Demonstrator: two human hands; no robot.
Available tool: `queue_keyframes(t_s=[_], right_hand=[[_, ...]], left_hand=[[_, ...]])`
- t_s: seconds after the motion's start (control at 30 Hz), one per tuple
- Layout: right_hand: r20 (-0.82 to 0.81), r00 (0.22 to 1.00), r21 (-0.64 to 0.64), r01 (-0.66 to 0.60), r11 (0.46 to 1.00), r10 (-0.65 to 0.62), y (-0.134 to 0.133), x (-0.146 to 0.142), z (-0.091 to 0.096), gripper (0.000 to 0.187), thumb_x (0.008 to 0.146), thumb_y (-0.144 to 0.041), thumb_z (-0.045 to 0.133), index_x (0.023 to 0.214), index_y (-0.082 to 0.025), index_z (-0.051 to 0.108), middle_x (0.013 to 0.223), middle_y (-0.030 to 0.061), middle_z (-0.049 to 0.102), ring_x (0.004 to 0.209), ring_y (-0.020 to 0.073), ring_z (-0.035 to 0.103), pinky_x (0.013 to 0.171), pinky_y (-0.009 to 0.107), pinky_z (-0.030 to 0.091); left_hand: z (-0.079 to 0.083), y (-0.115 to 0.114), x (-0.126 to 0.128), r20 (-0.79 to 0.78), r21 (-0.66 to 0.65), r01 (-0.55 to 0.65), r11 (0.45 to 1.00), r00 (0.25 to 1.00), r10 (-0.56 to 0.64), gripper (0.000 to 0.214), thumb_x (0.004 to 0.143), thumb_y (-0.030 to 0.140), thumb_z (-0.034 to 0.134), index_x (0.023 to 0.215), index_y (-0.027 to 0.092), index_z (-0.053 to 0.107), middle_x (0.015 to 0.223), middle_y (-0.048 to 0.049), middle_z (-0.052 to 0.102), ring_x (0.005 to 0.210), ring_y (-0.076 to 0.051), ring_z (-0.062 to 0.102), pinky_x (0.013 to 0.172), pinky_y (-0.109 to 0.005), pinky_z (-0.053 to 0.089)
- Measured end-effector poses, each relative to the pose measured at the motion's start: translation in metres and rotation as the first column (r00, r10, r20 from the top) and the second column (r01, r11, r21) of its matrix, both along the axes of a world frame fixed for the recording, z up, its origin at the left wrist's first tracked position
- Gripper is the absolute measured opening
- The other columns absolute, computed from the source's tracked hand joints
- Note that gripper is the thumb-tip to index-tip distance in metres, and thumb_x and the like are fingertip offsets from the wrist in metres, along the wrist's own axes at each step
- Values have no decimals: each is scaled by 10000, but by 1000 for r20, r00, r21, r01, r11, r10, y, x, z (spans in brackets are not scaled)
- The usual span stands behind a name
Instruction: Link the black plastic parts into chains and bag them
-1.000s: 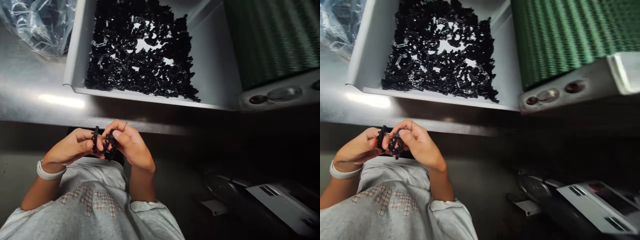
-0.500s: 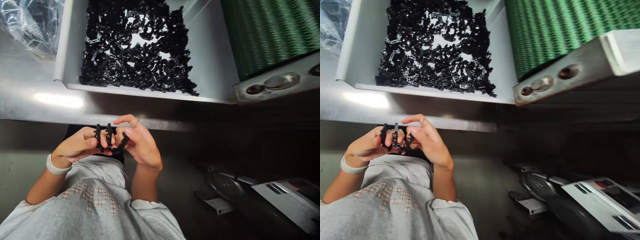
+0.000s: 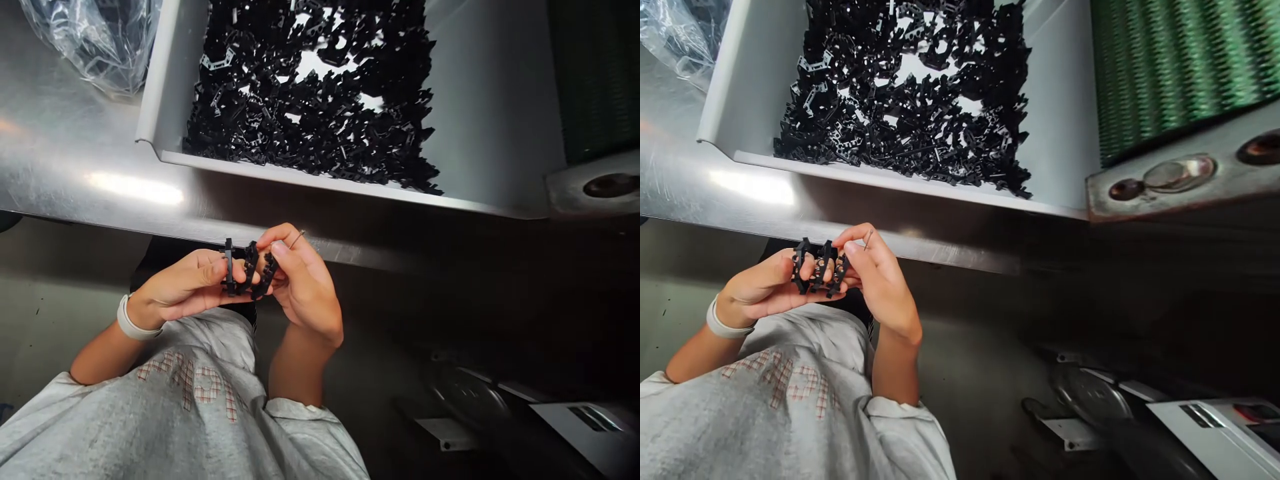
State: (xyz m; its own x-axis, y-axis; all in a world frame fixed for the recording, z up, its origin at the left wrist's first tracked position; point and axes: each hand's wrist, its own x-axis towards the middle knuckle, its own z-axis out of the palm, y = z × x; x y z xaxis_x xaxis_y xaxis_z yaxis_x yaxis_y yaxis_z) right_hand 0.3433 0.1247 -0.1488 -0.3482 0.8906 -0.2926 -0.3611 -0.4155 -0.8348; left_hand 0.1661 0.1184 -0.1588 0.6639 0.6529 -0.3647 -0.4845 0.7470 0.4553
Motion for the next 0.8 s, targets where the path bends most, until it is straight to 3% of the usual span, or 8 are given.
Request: queue_keyframes(t_s=[0.17,0.33,0.53,0.8], right_hand=[[-29,1000,-8,13,1000,-13,1,-2,0,336,853,-521,741,883,-241,557,589,-93,502,461,75,514,440,171,436],[9,1000,-14,-1,1000,1,1,-4,2,333,843,-500,744,863,-245,530,586,-94,485,440,62,428,408,164,374],[11,1000,-5,17,1000,-17,2,-6,5,360,826,-516,765,866,-244,532,602,-90,497,479,72,510,459,166,462],[50,998,6,37,999,-37,-3,-6,3,414,845,-626,708,944,-248,573,632,-76,538,461,64,440,484,183,459]], left_hand=[[1,-1,2,-10,11,-13,1000,1000,13,378,685,489,905,698,162,717,873,-47,739,992,-219,731,1097,-417,508],[5,-2,3,33,12,-15,1000,999,15,368,713,484,890,722,160,715,873,-42,734,1040,-268,745,1124,-498,484],[3,-2,3,2,56,-15,998,1000,15,392,710,518,883,733,166,712,905,-61,751,1101,-288,730,1156,-459,438],[7,-3,1,-49,53,-47,998,998,49,459,671,575,887,685,172,668,818,-37,702,1069,-286,727,1150,-492,440]])
